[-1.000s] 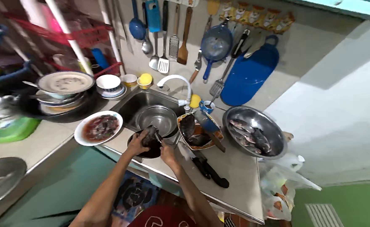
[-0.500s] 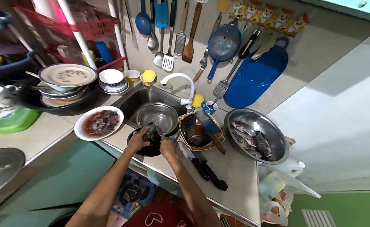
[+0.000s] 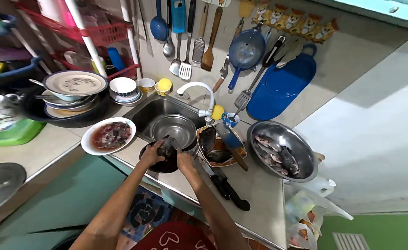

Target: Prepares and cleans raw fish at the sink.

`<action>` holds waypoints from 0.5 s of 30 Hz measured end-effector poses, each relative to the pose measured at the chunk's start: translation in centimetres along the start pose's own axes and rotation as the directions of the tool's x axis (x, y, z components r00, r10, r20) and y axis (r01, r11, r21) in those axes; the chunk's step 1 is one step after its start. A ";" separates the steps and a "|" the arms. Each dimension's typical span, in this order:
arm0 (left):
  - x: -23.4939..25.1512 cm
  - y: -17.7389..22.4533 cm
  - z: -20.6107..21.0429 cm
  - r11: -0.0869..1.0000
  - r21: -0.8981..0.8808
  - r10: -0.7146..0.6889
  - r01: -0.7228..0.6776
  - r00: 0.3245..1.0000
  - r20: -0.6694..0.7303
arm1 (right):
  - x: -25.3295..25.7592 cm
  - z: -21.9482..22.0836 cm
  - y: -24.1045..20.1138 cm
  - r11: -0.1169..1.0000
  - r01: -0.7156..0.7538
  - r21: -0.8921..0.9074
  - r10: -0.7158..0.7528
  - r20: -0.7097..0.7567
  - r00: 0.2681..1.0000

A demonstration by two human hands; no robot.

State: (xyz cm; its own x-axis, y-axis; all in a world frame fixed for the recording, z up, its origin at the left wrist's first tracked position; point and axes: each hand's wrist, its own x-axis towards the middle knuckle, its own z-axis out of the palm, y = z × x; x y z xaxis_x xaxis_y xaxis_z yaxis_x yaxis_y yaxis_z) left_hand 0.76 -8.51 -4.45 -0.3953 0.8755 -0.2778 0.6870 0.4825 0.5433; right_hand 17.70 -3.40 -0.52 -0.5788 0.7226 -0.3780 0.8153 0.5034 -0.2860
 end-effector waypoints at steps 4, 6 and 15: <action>-0.1 0.0 -0.1 1.000 -0.014 0.002 -0.002 1.000 -0.011 | -2.4 2.0 -0.3 0.996 0.045 -0.074 -0.044 0.015 0.999; -0.1 0.0 -0.1 1.000 0.001 0.007 -0.007 1.000 -0.002 | -4.5 2.1 -0.1 0.989 0.094 -0.112 -0.088 0.062 0.994; -1.1 -2.0 1.9 0.945 -0.321 -0.026 -0.060 0.966 -0.257 | -1.0 -1.5 0.9 0.982 0.053 0.180 -0.051 -0.014 0.999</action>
State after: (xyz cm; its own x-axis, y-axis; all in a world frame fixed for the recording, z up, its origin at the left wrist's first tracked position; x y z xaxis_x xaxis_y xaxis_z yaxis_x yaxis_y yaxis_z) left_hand 0.93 -10.39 -6.76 -0.5560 0.8274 -0.0789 0.4771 0.3954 0.7848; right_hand 19.01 -2.97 0.92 -0.6194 0.7024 -0.3507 0.7673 0.4473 -0.4595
